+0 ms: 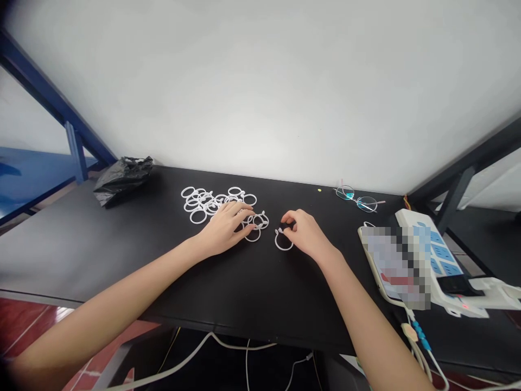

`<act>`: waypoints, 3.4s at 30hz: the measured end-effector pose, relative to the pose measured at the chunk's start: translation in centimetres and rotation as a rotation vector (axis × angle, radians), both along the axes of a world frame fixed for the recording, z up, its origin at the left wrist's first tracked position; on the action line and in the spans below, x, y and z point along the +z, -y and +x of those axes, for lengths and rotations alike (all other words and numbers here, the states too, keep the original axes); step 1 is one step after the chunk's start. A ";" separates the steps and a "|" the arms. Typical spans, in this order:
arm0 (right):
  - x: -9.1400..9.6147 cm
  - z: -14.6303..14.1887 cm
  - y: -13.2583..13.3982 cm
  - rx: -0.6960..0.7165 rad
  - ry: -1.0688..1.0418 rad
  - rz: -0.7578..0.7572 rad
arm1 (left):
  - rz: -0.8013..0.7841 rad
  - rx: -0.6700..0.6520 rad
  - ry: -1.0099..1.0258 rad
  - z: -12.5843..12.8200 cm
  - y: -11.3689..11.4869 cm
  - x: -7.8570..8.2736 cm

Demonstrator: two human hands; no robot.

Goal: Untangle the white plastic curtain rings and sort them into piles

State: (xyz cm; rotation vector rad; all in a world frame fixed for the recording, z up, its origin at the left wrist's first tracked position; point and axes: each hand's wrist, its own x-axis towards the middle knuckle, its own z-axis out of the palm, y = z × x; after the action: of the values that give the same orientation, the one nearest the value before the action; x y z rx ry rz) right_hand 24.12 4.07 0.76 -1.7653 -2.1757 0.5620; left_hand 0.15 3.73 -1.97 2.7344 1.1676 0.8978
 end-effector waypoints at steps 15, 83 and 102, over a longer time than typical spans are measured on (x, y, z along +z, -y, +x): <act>0.8 -1.1 0.9 0.098 -0.157 -0.108 | 0.071 -0.107 0.034 0.4 0.4 0.4; -2.2 -5.4 0.2 0.109 -0.284 -0.027 | -0.260 0.524 0.105 -10.7 -3.9 -0.6; -1.7 -8.0 -3.6 0.510 -0.181 0.128 | -0.346 -0.075 -0.004 -5.5 -5.7 -1.5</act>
State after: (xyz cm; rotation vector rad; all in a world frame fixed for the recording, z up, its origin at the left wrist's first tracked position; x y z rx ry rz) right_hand 16.11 7.72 -0.92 -1.0437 -2.4647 0.6448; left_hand -5.38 9.44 -3.45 2.4824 1.0935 0.6148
